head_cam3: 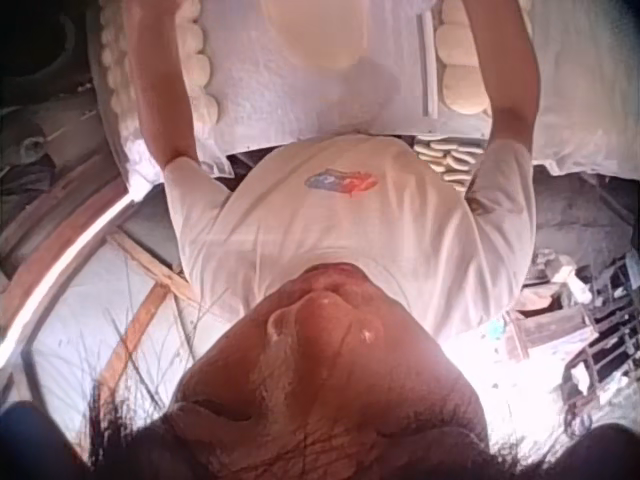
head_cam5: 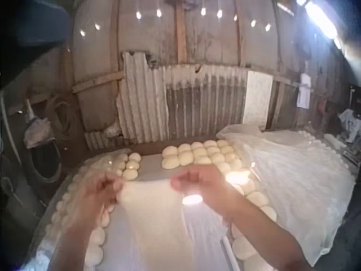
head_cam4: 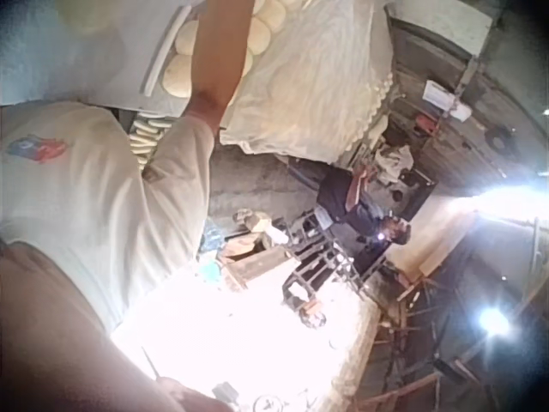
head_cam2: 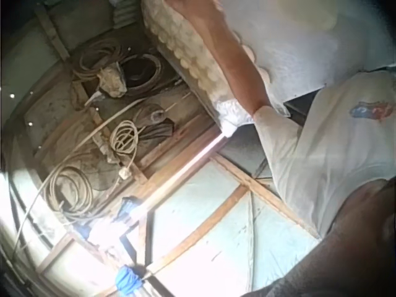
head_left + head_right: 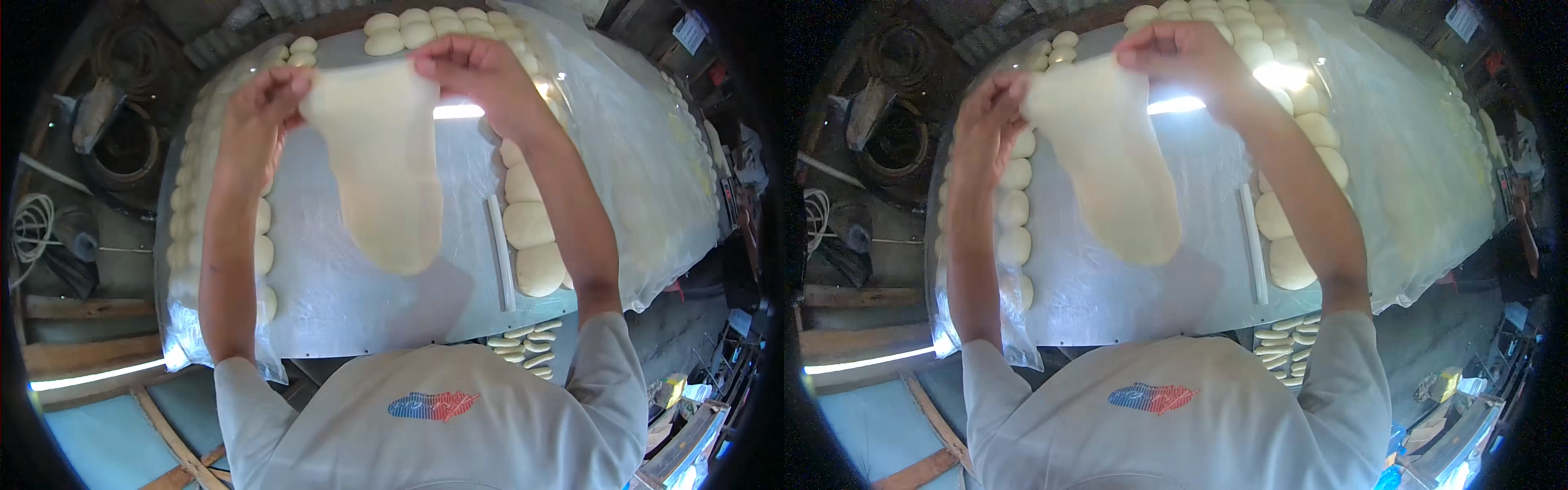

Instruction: The person shapes dough balls into elongated rolls by first flattening the dough with a rolling pin and then rolling it by hand on a metal work surface.

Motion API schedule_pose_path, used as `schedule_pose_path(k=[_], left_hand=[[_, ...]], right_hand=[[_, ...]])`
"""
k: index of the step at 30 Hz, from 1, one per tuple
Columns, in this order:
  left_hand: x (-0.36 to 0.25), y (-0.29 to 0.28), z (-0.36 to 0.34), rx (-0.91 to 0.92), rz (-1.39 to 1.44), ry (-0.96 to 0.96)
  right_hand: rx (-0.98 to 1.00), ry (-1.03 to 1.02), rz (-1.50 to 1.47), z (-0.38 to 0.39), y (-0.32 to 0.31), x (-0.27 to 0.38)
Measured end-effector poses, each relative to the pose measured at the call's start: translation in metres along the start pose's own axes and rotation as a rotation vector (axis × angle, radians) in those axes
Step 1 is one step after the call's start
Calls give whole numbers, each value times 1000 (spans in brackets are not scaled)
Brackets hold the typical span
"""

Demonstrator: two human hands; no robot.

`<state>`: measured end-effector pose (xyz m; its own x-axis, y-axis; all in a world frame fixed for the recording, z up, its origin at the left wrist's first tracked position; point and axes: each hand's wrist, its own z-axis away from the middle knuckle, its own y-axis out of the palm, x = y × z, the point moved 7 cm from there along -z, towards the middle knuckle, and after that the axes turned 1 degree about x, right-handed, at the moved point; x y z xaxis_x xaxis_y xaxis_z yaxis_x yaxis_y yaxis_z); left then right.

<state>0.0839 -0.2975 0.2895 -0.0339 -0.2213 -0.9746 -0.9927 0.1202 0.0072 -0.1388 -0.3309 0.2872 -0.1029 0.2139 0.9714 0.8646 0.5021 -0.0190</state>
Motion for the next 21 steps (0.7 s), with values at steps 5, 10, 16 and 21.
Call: schedule_pose_path(k=[5,10,16,21], left_hand=[[-3,5,-31,-59,-64,169],[123,23,65,-42,-497,66],[284,83,232,101,-901,-18],[261,116,258,186,-1339,165]], right_hand=[[-123,-213,324,-15,-28,24],[-289,62,683,79,-30,-123],[85,70,1177,225,82,-261],[-18,42,1493,270,117,-242]])
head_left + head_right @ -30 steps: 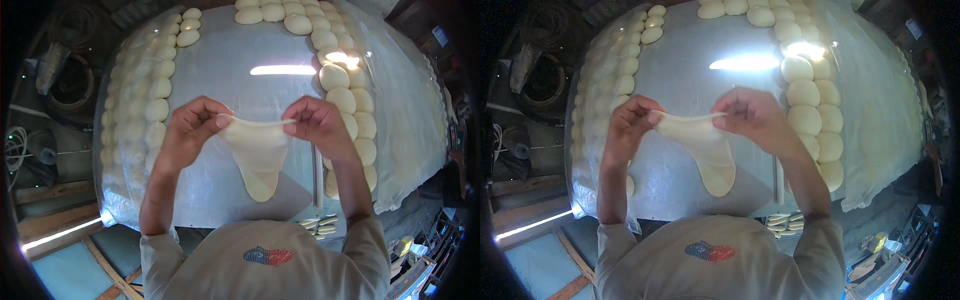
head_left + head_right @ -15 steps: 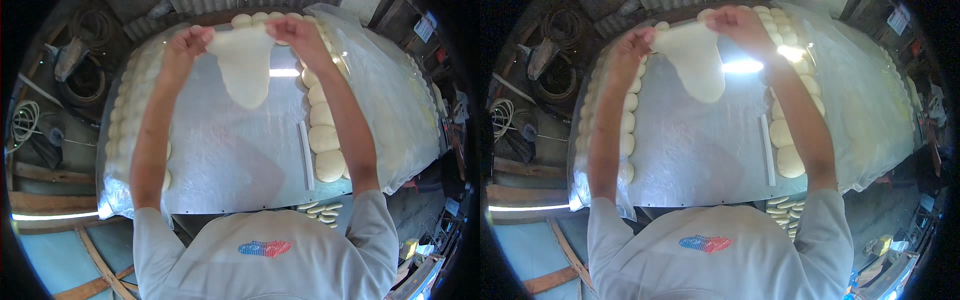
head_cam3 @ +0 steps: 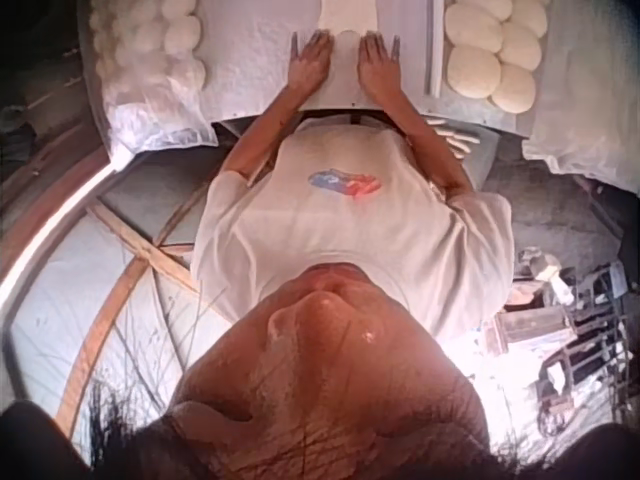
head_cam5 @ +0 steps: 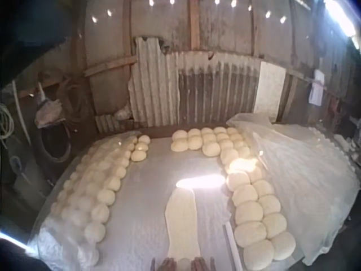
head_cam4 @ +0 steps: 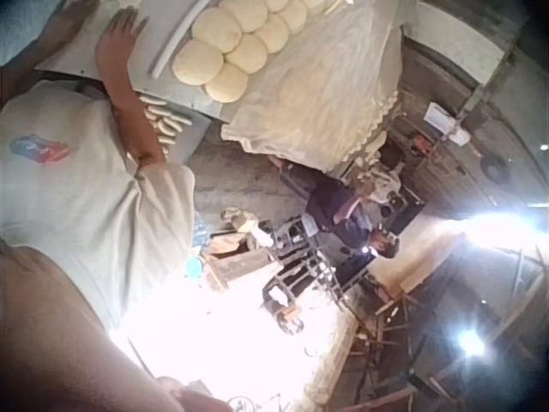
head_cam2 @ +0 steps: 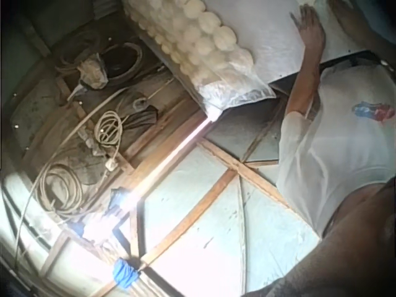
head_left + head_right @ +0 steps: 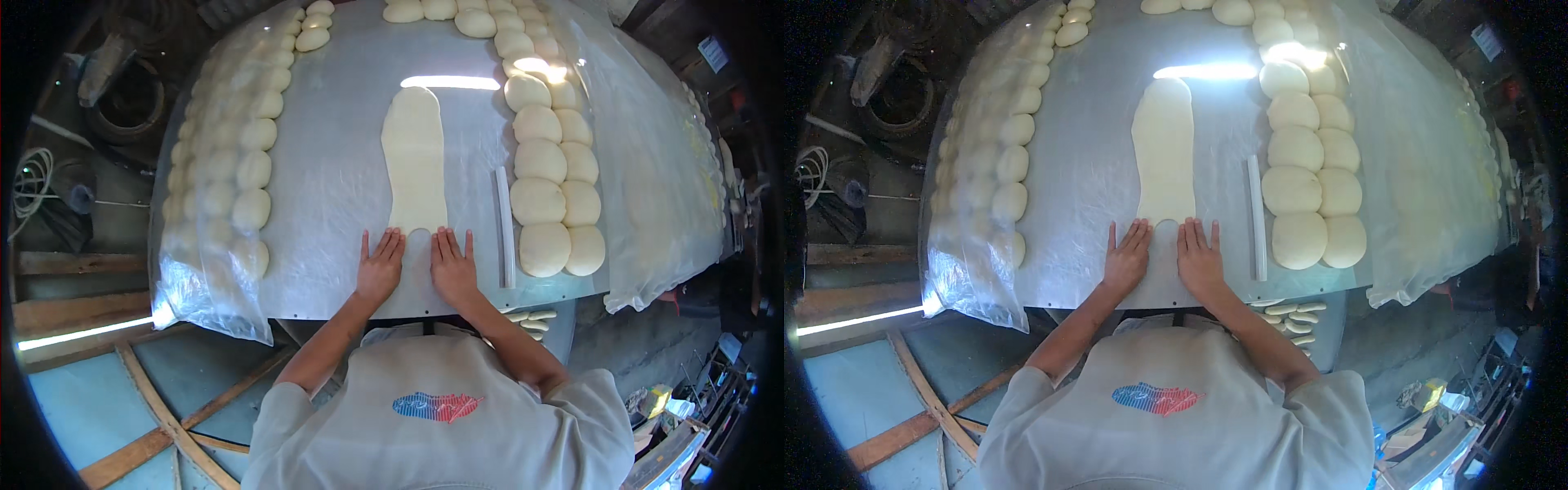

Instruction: The person shapes dough balls into elongated rolls by first flattening the dough with a rolling pin and then rolling it by hand on a metal work surface.

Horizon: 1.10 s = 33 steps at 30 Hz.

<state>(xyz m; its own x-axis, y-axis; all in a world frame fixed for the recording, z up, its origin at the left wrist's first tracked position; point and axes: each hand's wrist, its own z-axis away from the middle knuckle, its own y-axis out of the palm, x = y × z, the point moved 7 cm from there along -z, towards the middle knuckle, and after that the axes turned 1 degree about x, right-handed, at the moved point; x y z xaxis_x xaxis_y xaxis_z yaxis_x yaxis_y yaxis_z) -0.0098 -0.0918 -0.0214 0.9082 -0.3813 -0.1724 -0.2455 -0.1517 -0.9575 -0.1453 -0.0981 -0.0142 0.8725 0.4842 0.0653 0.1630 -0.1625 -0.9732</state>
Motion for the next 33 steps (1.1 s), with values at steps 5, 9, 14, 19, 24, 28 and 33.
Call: schedule_pose_path(k=[5,9,14,19,24,28,33], left_hand=[[-11,-9,11,46,-27,-68],[-15,-2,16,111,-3,-116],[-15,-9,32,158,24,-162],[-17,-20,29,192,6,-163],[-18,-37,30,179,43,-133],[9,-41,16,129,231,-220],[57,-38,5,-55,295,-407]], right_hand=[[372,105,-121,-5,-14,8],[54,-19,-221,-25,-11,18],[201,-79,-156,8,4,36],[123,34,-214,-8,-10,12],[412,103,-343,-8,-18,16],[74,-42,-248,-27,-16,26],[269,-53,-420,-23,-20,42]])
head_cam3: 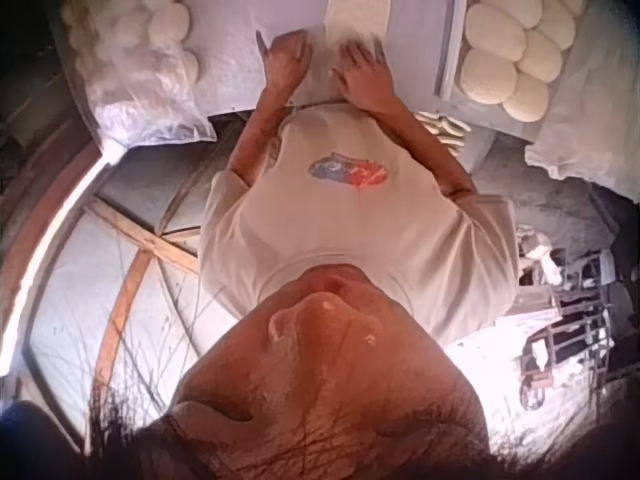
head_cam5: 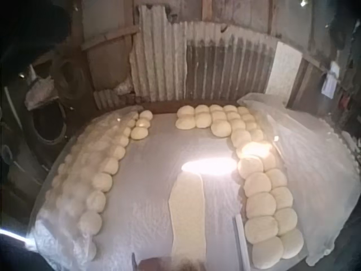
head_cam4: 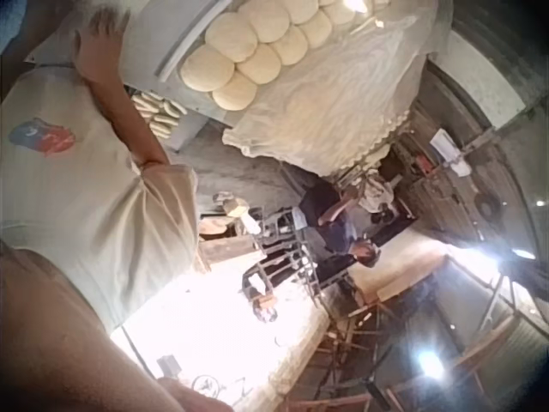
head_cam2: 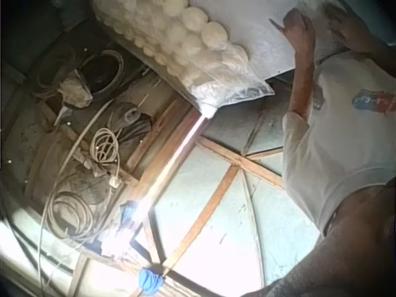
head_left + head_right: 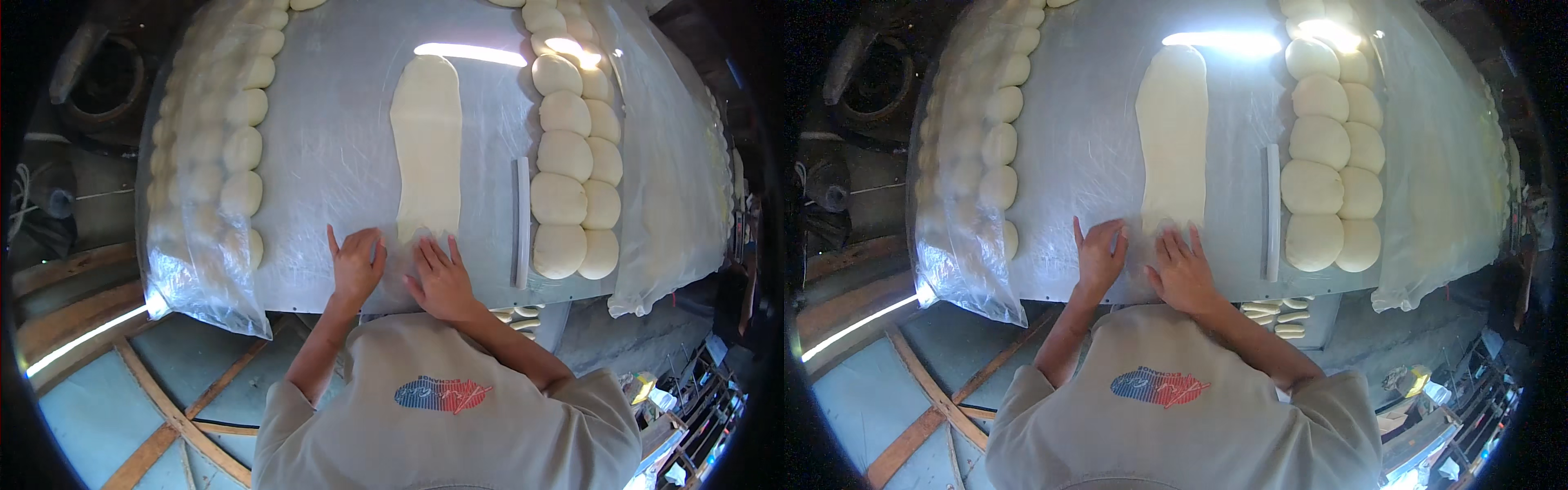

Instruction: The person shapes dough balls into elongated rolls by first flattening the dough with a rolling pin and then rolling it by hand on a metal work surface.

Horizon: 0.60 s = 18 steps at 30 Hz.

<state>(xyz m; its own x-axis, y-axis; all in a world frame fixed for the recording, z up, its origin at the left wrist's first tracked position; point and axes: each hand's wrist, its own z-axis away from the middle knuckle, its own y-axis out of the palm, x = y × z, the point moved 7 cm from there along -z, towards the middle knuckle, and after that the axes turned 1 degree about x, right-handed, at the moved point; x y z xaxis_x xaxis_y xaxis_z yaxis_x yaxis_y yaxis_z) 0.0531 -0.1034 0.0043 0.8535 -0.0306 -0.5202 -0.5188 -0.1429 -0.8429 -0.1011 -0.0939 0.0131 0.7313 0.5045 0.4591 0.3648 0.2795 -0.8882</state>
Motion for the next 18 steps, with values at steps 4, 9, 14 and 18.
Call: schedule_pose_path(k=[4,9,14,18], left_hand=[[12,7,-41,-32,7,12],[24,11,-109,-55,-19,53],[15,20,-198,-98,-19,137],[2,45,-271,-66,-21,165]], right_hand=[[6,-132,147,-18,13,1],[128,-86,-50,-11,0,-9],[141,-204,88,2,8,-23],[144,-225,-119,-26,-22,-35]])
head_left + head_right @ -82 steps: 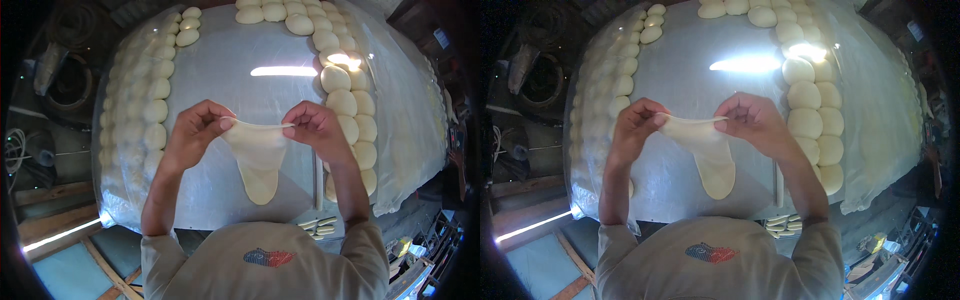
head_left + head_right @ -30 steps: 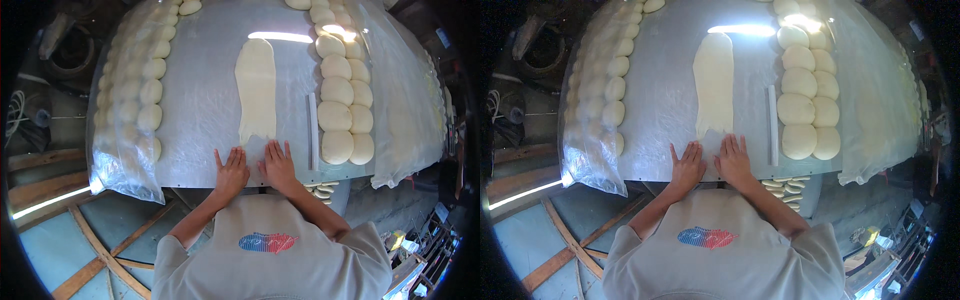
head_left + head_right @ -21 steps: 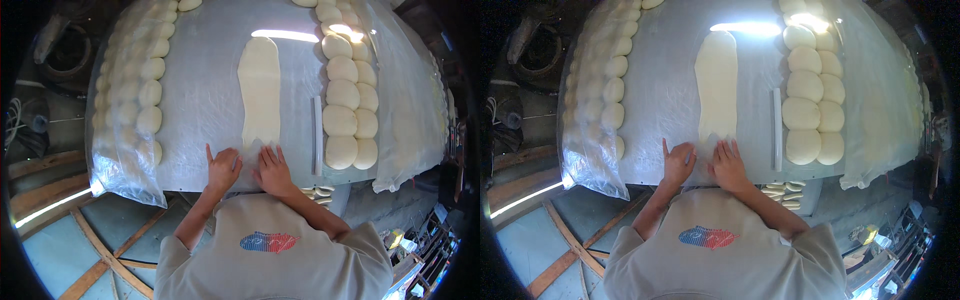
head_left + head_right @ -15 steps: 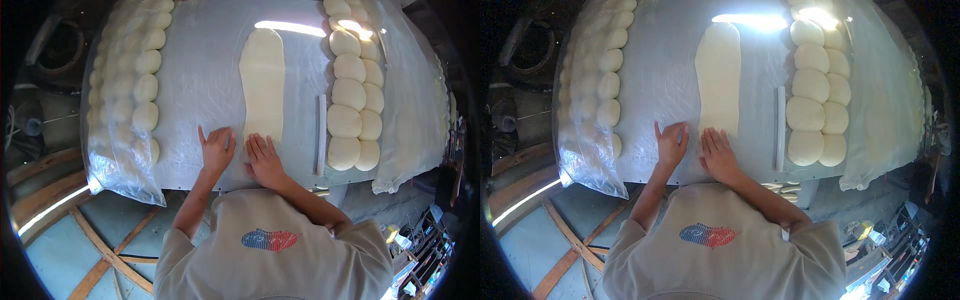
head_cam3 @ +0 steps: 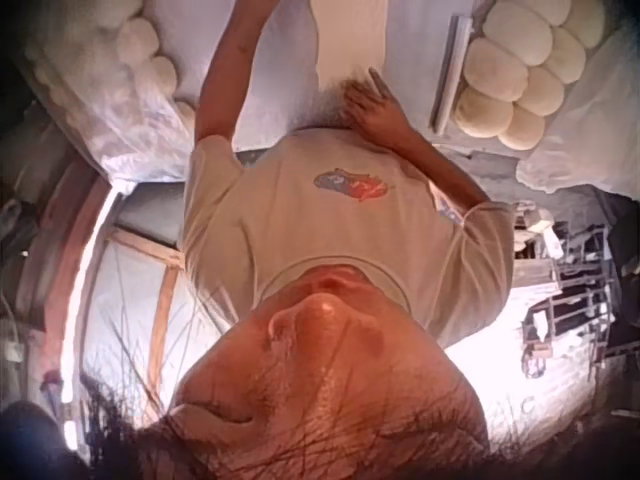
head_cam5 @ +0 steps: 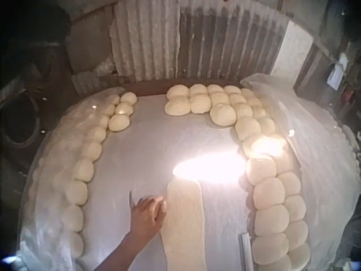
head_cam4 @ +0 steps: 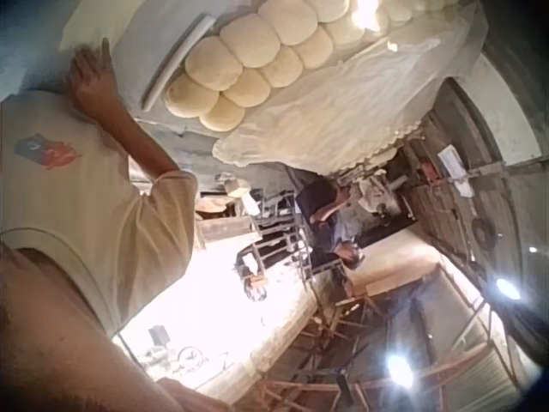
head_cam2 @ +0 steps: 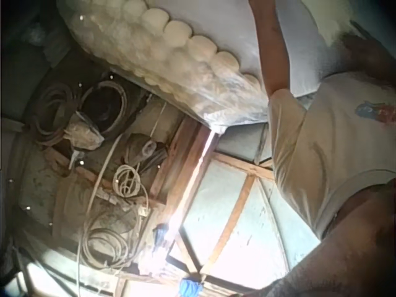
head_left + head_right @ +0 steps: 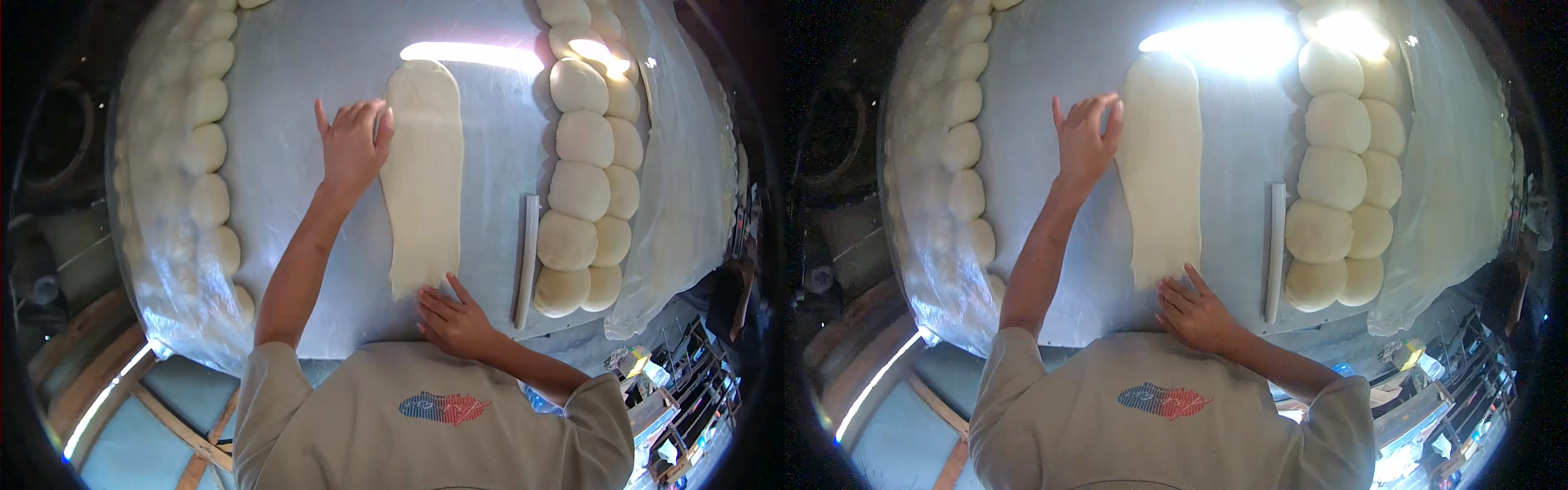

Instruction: The person shapes dough balls into elongated rolls by first flattening the dough with a rolling pin and then rolling it by hand on a metal work surface.

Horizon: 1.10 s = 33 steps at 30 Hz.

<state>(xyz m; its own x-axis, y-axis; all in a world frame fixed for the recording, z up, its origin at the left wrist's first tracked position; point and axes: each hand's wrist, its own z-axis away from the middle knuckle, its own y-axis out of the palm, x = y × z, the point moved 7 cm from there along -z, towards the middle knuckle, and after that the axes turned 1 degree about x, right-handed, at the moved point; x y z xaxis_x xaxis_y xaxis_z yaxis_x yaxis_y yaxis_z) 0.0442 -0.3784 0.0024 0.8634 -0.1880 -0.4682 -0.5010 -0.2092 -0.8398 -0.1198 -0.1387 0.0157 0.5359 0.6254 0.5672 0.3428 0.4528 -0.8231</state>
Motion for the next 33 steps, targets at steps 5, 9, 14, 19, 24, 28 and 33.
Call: schedule_pose_path(k=[5,9,14,19,24,28,33], left_hand=[[7,43,-67,-79,-94,29],[-2,66,-91,8,-119,97],[14,67,-101,373,-35,175],[5,41,-71,238,-71,423],[-8,54,-92,372,-273,311],[-10,51,-95,241,-324,441],[-17,49,-62,302,-314,612]], right_hand=[[-261,71,177,-111,-73,-100],[-643,417,220,-193,-111,-219],[-445,364,-71,-223,-117,-245],[-516,81,110,-199,-117,-222],[-426,316,41,-217,-122,-246],[-356,132,415,-231,-136,-223],[-345,24,439,-196,-105,-223]])
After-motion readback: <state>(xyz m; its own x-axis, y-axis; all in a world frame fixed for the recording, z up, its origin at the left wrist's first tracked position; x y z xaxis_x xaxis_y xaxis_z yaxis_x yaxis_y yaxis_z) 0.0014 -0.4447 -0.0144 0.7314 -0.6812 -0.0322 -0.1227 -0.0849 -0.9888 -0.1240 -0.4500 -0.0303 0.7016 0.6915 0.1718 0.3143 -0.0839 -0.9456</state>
